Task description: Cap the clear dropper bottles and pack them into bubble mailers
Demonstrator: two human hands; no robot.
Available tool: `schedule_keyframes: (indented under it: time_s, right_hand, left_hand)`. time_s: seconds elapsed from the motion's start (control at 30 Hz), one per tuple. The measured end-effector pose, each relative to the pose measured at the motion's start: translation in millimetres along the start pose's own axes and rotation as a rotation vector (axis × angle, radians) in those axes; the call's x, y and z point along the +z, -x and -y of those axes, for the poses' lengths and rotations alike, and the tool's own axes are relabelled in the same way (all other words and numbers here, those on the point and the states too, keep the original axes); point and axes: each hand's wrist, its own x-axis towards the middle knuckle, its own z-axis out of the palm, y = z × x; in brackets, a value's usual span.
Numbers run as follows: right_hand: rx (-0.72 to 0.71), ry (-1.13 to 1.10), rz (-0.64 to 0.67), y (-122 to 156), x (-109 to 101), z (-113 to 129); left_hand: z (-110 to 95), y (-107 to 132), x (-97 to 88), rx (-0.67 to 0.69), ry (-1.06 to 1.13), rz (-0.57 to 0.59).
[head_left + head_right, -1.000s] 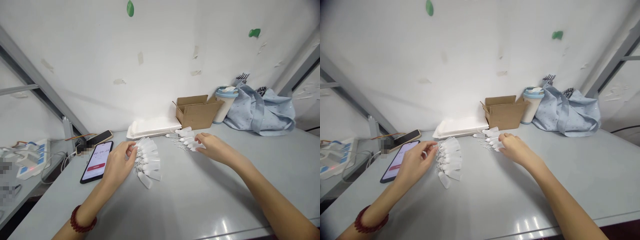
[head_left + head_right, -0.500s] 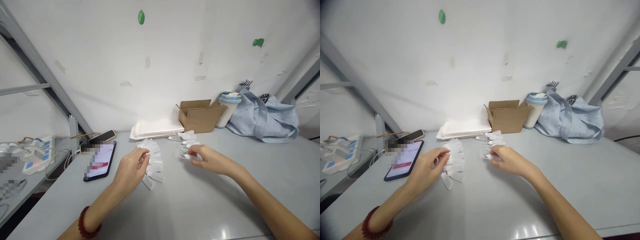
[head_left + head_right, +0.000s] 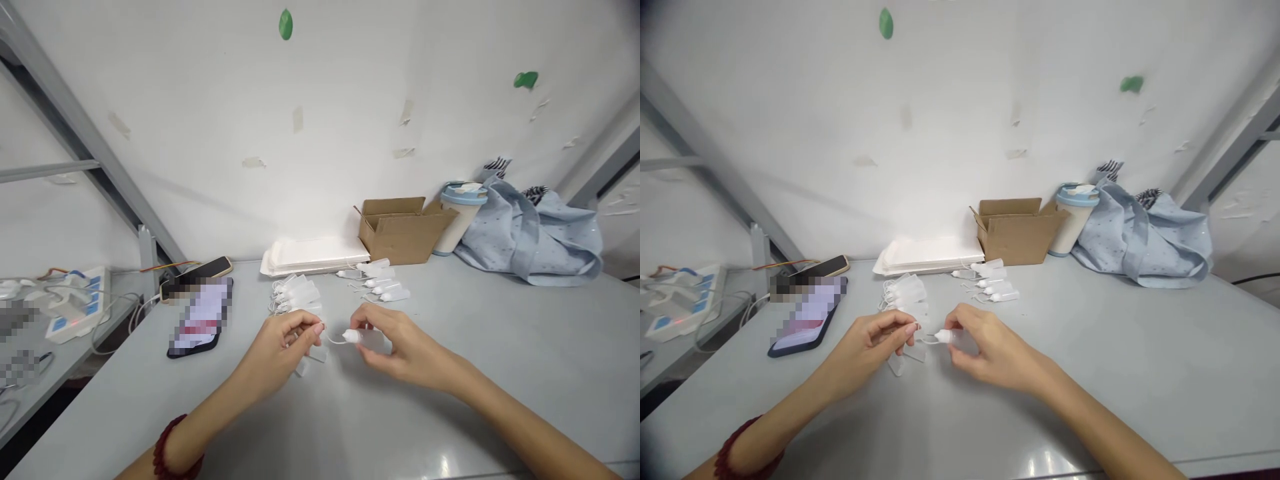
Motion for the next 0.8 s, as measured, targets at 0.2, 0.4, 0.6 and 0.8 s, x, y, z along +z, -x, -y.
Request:
schedule_keyframes:
  time_s: [0.2,0.4,0.6,0.8]
  right_hand:
    - [0.063,-0.038,0.040,0.8,0.0,1.1]
    - [0.081,-0.066,0.028,1.2,2.0,2.8]
    - [0.071,-0.120,0.022,3.0,5.6,5.0]
    - [0.041,-0.128,0.032,3.8,6.6,7.4]
  left_hand:
    - [-0.4,3.2,0.3,-0.039,0.055,0.032]
    - [-3.4,3.7,-0.4,-0.020,0.041,0.022]
    - [-2.2,4.4,2.4,0.006,0.109,0.100]
    - [1.3,5.8,4.0,0.008,0.176,0.128]
